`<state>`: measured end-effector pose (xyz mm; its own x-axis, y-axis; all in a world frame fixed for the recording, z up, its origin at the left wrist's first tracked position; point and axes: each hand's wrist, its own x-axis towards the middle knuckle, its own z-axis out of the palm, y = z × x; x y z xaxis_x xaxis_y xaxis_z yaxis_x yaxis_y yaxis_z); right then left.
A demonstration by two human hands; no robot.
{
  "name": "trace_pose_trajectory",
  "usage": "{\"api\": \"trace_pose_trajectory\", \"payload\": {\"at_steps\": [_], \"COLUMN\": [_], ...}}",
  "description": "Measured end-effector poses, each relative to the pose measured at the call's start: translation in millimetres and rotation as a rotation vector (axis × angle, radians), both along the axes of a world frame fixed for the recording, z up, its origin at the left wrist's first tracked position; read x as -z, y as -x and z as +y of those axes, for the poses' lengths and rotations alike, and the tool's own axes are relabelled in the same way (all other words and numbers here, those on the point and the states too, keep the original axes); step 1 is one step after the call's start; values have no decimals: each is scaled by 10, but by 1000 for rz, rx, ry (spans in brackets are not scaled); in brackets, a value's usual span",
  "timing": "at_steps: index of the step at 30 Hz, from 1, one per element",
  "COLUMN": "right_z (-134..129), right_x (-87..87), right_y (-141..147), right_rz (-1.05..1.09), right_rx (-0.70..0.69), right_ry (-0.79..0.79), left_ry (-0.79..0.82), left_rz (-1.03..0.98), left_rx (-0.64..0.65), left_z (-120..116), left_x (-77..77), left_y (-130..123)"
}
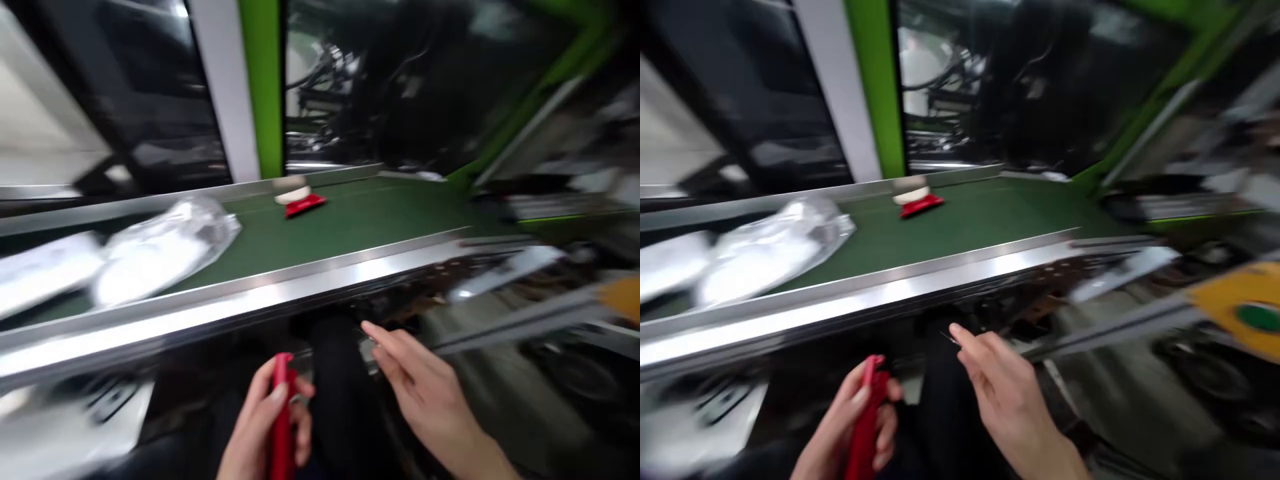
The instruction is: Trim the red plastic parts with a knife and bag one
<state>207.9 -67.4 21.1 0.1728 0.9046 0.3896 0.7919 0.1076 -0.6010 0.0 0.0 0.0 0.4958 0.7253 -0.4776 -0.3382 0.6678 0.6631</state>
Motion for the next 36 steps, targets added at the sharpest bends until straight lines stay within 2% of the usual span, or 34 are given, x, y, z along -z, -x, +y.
{"api": "trace_pose_trajectory", "payload": {"at_steps": [2, 5, 9, 13, 20, 36], "right_z": [146, 283, 325, 331, 328, 300], "right_x": [-11, -71, -133, -141, -181, -158], "right_y": [134, 310, 452, 483, 504, 539], "right_rz": [-32, -69, -103, -164, -216, -257], "right_rx": [-168, -312, -374, -448, -459, -449], "right_ry": [-70, -92, -68, -152, -219, -200], "left_ry": [-27, -16, 19, 52, 51, 59], "left_rz": [12, -9, -103, -112, -109, -132], "left_rx": [-17, -49, -96, -145, -164, -180], "left_z": [-37, -92, -212, -274, -294, -307], "left_x": [-107, -213, -261, -292, -309, -298], "left_y": [53, 86, 140, 173, 176, 204]}}
